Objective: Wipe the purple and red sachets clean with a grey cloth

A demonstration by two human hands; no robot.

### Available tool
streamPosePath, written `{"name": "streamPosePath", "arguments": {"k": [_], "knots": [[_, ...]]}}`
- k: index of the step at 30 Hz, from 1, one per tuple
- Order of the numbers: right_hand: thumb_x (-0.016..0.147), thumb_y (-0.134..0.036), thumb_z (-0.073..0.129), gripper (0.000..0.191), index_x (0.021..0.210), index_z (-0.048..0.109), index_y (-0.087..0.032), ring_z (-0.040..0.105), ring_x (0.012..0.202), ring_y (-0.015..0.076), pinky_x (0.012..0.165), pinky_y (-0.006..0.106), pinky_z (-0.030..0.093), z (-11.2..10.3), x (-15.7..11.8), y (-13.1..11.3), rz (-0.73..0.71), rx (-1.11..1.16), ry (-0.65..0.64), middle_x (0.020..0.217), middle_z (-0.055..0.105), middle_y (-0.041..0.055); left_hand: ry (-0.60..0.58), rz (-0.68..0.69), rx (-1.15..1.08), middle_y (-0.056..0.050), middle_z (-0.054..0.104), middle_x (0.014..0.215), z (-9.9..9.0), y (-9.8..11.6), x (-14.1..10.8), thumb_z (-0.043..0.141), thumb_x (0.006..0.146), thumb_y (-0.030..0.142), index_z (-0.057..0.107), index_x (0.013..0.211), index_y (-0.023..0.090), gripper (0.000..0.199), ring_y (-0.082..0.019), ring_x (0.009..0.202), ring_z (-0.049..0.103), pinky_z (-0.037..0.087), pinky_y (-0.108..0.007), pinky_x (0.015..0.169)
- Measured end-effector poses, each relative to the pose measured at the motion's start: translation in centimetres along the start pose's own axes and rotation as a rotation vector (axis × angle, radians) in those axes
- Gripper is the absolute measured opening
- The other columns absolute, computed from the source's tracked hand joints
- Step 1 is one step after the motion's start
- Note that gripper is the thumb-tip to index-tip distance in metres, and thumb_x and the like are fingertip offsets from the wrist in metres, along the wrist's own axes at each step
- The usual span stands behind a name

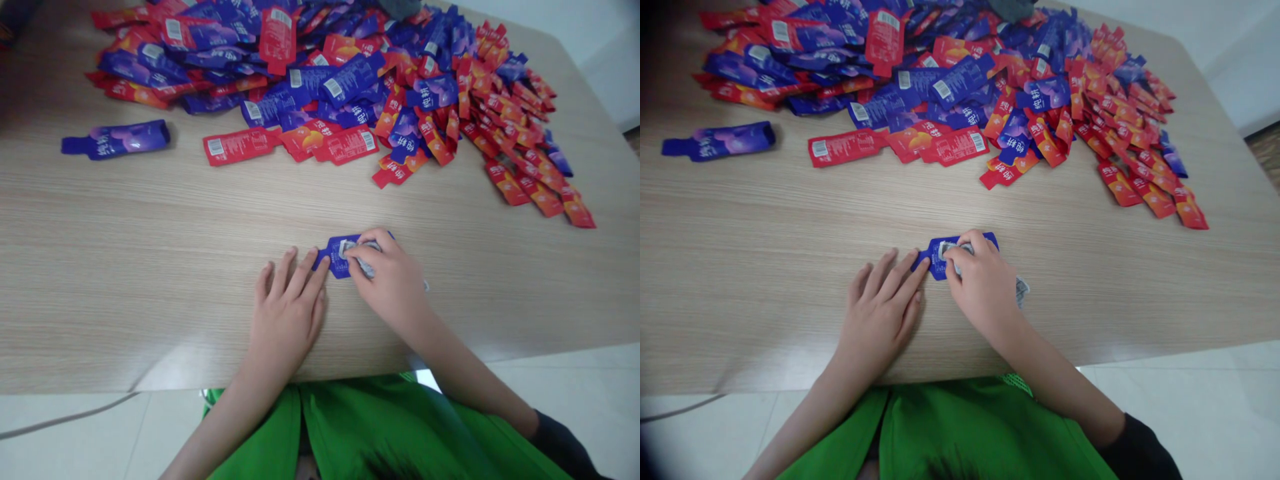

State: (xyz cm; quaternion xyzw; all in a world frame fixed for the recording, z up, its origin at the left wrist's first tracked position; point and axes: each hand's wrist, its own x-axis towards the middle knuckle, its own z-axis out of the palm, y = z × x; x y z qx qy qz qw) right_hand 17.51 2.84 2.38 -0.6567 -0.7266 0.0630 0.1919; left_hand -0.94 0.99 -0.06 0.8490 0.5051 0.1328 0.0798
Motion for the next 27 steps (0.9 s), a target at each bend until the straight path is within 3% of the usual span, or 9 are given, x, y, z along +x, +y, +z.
{"name": "streamPosePath", "arguments": {"k": [8,21,27], "knots": [[0.088,-0.022,0.062,0.013,0.088,0.075,-0.022,0.066,0.087,0.0203,0.065,0.031,0.047,-0.6,-0.4,1.7,0.096,-0.017,0.074,0.107,0.067,0.0061,-0.016,-0.004,-0.009,-0.002,0.048,0.155,-0.1,0.0,0.0,0.041,0.1,0.027,0.047,0.149,0.025,0.049,-0.035,0.143,0.04,0.029,-0.057,0.113],[0.087,-0.021,0.061,0.013,0.088,0.074,-0.02,0.065,0.085,0.0212,0.072,0.035,0.05,-1.6,-1.1,4.5,0.252,0.075,0.049,0.103,0.066,0.0079,-0.016,-0.007,-0.008,-0.004,0.049,0.154,0.0,0.0,0.0,0.042,0.099,0.026,0.047,0.149,0.025,0.05,-0.035,0.144,0.039,0.029,-0.058,0.114],[0.087,-0.022,0.059,0.013,0.085,0.073,-0.022,0.065,0.084,0.0213,0.07,0.036,0.051,-1.6,-1.2,5.2,0.246,0.1,0.05,0.1,0.066,0.0078,-0.01,-0.005,-0.012,-0.004,0.049,0.154,0.0,0.0,0.0,0.044,0.098,0.025,0.045,0.15,0.027,0.052,-0.035,0.145,0.038,0.028,-0.058,0.114]]}}
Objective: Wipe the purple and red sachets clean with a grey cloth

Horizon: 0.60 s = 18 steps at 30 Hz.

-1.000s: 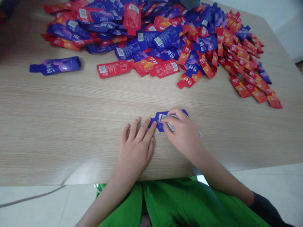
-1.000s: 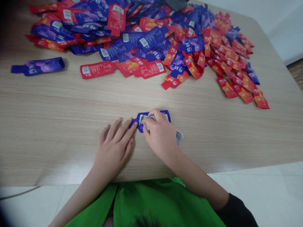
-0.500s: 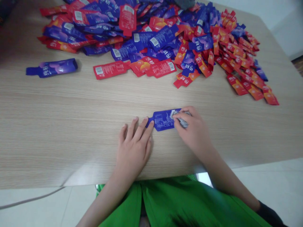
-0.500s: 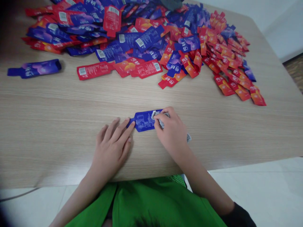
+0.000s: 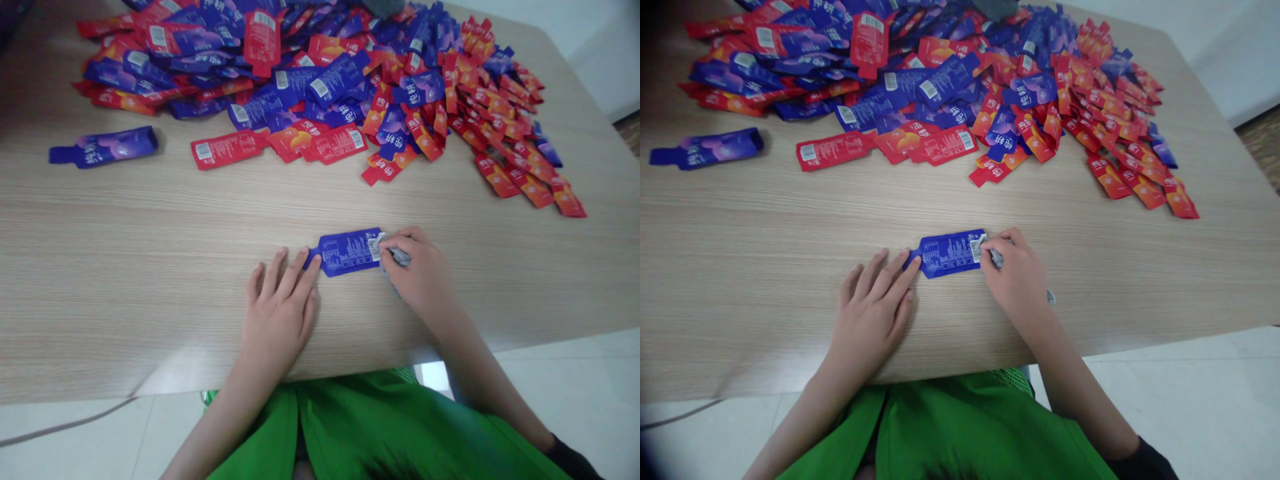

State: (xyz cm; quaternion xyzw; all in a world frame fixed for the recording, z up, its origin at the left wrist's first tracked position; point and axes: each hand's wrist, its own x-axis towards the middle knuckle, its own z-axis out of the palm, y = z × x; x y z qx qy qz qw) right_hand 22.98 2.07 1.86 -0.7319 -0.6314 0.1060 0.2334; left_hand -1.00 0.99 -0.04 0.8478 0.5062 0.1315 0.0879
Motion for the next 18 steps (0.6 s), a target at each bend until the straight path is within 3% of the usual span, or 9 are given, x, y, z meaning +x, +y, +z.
{"name": "streamPosePath", "arguments": {"k": [5,10,14,18], "knots": [[0.086,-0.022,0.061,0.012,0.083,0.072,-0.023,0.065,0.082,0.0217,0.073,0.038,0.051,-0.9,0.1,0.5,-0.002,-0.017,0.023,0.097,0.066,0.0064,-0.021,-0.006,0.006,-0.004,0.048,0.154,-0.1,0.2,0.2,0.041,0.099,0.025,0.047,0.149,0.025,0.05,-0.035,0.144,0.039,0.03,-0.058,0.113],[0.086,-0.022,0.061,0.01,0.086,0.071,-0.021,0.065,0.086,0.0209,0.075,0.037,0.052,-1.5,-0.1,-1.9,-0.088,0.038,0.139,0.099,0.064,0.0067,-0.014,0.002,0.013,-0.004,0.048,0.155,-0.2,0.1,0.1,0.041,0.099,0.025,0.047,0.149,0.024,0.05,-0.035,0.144,0.039,0.03,-0.058,0.113],[0.09,-0.019,0.057,0.014,0.089,0.071,-0.021,0.065,0.09,0.0192,0.074,0.033,0.05,-0.2,-0.2,-4.8,-0.263,0.058,0.048,0.104,0.065,0.0074,-0.002,0.006,0.016,-0.004,0.048,0.155,-0.2,0.0,0.0,0.042,0.099,0.025,0.046,0.149,0.024,0.05,-0.035,0.144,0.039,0.03,-0.058,0.113],[0.09,-0.018,0.057,0.016,0.086,0.071,-0.022,0.065,0.089,0.018,0.066,0.03,0.046,1.3,-0.5,-6.3,-0.322,-0.023,-0.104,0.106,0.067,0.0058,-0.004,0.004,0.006,-0.004,0.048,0.155,-0.1,0.1,0.0,0.043,0.099,0.025,0.047,0.149,0.025,0.05,-0.035,0.144,0.04,0.031,-0.058,0.113]]}}
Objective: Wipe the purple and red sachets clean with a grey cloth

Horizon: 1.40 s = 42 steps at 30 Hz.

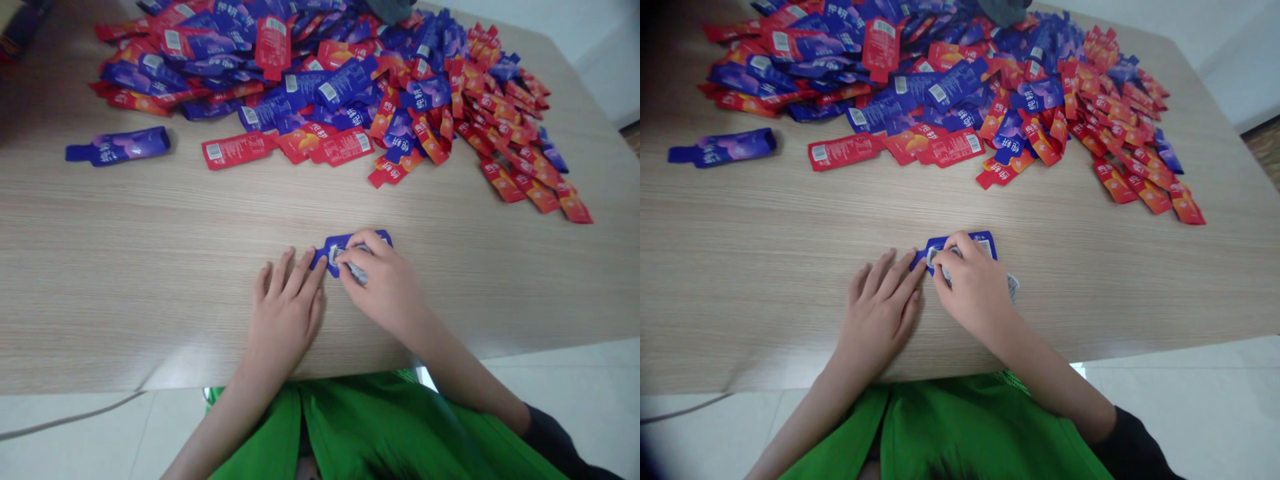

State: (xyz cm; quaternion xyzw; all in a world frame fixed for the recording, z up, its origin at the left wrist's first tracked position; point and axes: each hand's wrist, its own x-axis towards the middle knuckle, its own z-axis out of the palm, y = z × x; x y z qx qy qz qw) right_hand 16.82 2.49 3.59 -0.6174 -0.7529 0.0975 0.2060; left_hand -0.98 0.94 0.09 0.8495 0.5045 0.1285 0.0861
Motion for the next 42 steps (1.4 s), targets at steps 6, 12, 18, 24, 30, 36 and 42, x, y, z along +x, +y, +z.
{"name": "streamPosePath", "arguments": {"k": [6,12,18,24,30,36,42], "knots": [[0.09,-0.019,0.057,0.016,0.085,0.071,-0.022,0.064,0.087,0.0171,0.06,0.029,0.041,0.9,-0.2,-0.4,0.035,-0.06,-0.077,0.106,0.067,0.0049,0.006,-0.004,-0.002,-0.004,0.048,0.154,0.0,0.1,0.0,0.044,0.099,0.026,0.05,0.146,0.025,0.047,-0.035,0.144,0.04,0.031,-0.058,0.113],[0.089,-0.02,0.058,0.015,0.086,0.072,-0.022,0.064,0.087,0.0184,0.063,0.03,0.044,0.8,-0.2,0.5,0.108,-0.035,-0.005,0.105,0.066,0.0051,0.0,-0.002,0.001,-0.003,0.048,0.154,-0.1,0.0,0.1,0.041,0.1,0.026,0.048,0.148,0.025,0.048,-0.035,0.143,0.041,0.032,-0.058,0.112],[0.087,-0.02,0.06,0.013,0.084,0.072,-0.021,0.064,0.086,0.0196,0.065,0.031,0.046,-0.1,-0.6,2.2,0.19,-0.039,0.068,0.103,0.066,0.0063,-0.014,-0.003,-0.001,-0.003,0.047,0.155,-0.1,0.0,0.2,0.041,0.1,0.026,0.047,0.149,0.024,0.05,-0.035,0.144,0.039,0.03,-0.058,0.113],[0.085,-0.022,0.06,0.011,0.082,0.07,-0.022,0.064,0.084,0.0205,0.066,0.033,0.047,-0.9,-1.2,4.4,0.251,-0.048,0.116,0.1,0.065,0.0069,-0.008,-0.003,-0.002,-0.004,0.047,0.155,0.1,0.0,0.0,0.043,0.099,0.026,0.046,0.149,0.025,0.05,-0.035,0.145,0.038,0.029,-0.058,0.114],[0.083,-0.02,0.062,0.008,0.08,0.069,-0.022,0.063,0.078,0.0203,0.065,0.034,0.047,-1.5,-1.4,6.4,0.343,-0.063,0.091,0.097,0.066,0.0065,-0.014,-0.01,0.003,-0.003,0.047,0.155,0.0,0.0,0.0,0.041,0.1,0.026,0.047,0.149,0.025,0.049,-0.035,0.145,0.038,0.028,-0.057,0.114],[0.083,-0.02,0.062,0.009,0.079,0.07,-0.022,0.064,0.079,0.0208,0.068,0.036,0.049,-1.9,-1.4,6.9,0.343,-0.045,0.067,0.096,0.066,0.0058,-0.007,-0.006,0.009,-0.003,0.048,0.155,-0.1,0.0,0.0,0.042,0.099,0.025,0.047,0.149,0.025,0.05,-0.035,0.144,0.039,0.029,-0.058,0.113],[0.083,-0.018,0.062,0.008,0.081,0.069,-0.023,0.065,0.085,0.0216,0.075,0.037,0.052,-2.7,-1.1,5.1,0.285,0.022,0.225,0.096,0.065,0.0061,-0.013,-0.006,0.002,-0.003,0.047,0.156,0.0,0.0,0.0,0.042,0.099,0.026,0.046,0.149,0.025,0.05,-0.035,0.145,0.038,0.028,-0.058,0.114]]}}
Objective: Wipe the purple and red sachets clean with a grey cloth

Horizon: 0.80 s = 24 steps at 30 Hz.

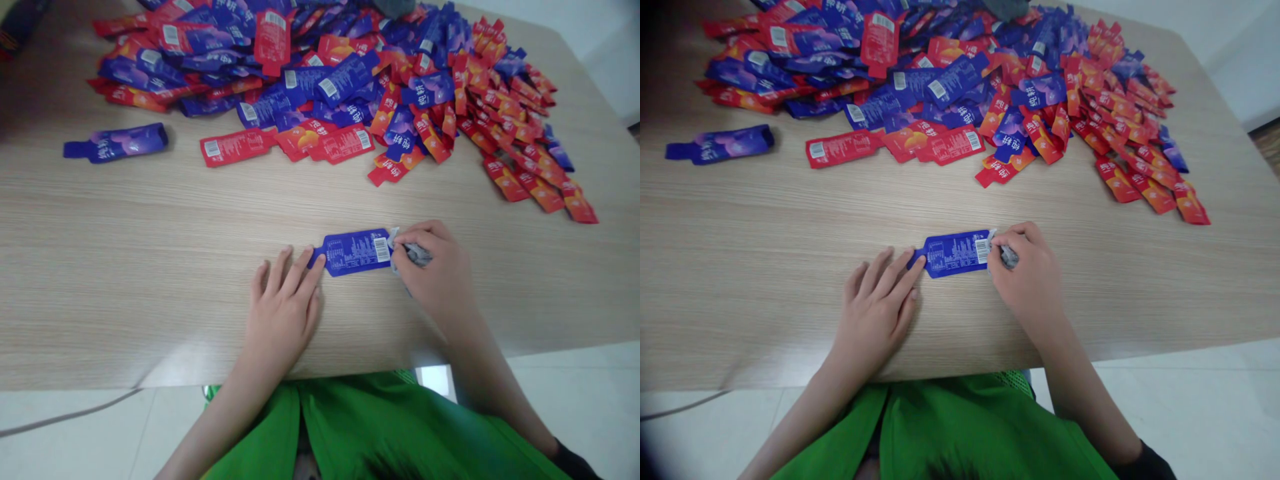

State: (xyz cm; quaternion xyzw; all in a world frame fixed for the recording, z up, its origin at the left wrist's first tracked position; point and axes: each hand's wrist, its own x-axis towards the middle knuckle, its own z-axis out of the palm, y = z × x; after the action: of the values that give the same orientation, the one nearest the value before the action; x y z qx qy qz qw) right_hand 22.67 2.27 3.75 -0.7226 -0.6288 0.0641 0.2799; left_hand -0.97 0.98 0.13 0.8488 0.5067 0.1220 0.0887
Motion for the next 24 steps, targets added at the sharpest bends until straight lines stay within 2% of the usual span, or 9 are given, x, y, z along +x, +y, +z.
{"name": "streamPosePath", "arguments": {"k": [3,6,8,13,24], "knots": [[0.087,-0.018,0.059,0.011,0.087,0.069,-0.022,0.065,0.091,0.0202,0.078,0.035,0.053,0.5,-0.6,-2.5,-0.121,0.075,0.043,0.102,0.065,0.0074,0.003,0.002,0.008,-0.004,0.046,0.156,0.0,0.0,0.0,0.042,0.099,0.025,0.046,0.149,0.024,0.05,-0.035,0.145,0.038,0.028,-0.058,0.113],[0.09,-0.017,0.056,0.015,0.089,0.071,-0.021,0.065,0.092,0.019,0.076,0.032,0.052,2.0,-1.5,-4.6,-0.284,0.092,-0.104,0.105,0.066,0.0073,0.011,0.007,0.018,-0.003,0.047,0.155,0.1,0.0,0.0,0.042,0.1,0.026,0.048,0.148,0.024,0.049,-0.035,0.144,0.039,0.029,-0.057,0.113],[0.091,-0.017,0.055,0.017,0.087,0.071,-0.021,0.065,0.09,0.0187,0.073,0.031,0.051,2.9,-2.0,-5.2,-0.338,0.053,-0.201,0.105,0.068,0.0067,0.01,0.013,0.022,-0.003,0.047,0.155,0.2,0.0,0.0,0.042,0.1,0.026,0.05,0.146,0.023,0.047,-0.035,0.144,0.039,0.03,-0.057,0.113],[0.093,-0.021,0.057,0.018,0.086,0.074,-0.022,0.065,0.088,0.0188,0.066,0.03,0.048,3.8,-2.4,-5.0,-0.259,-0.064,-0.226,0.108,0.068,0.0051,0.01,0.006,0.018,-0.002,0.046,0.156,0.1,0.0,0.0,0.04,0.101,0.027,0.049,0.147,0.024,0.047,-0.034,0.144,0.039,0.03,-0.057,0.113],[0.089,-0.023,0.062,0.014,0.086,0.075,-0.022,0.067,0.089,0.02,0.071,0.032,0.05,2.2,-2.1,-2.3,-0.102,-0.077,-0.145,0.106,0.067,0.0057,-0.003,0.001,0.008,-0.002,0.047,0.156,-0.1,0.1,0.0,0.039,0.101,0.026,0.048,0.148,0.024,0.048,-0.035,0.144,0.039,0.029,-0.058,0.113]]}}
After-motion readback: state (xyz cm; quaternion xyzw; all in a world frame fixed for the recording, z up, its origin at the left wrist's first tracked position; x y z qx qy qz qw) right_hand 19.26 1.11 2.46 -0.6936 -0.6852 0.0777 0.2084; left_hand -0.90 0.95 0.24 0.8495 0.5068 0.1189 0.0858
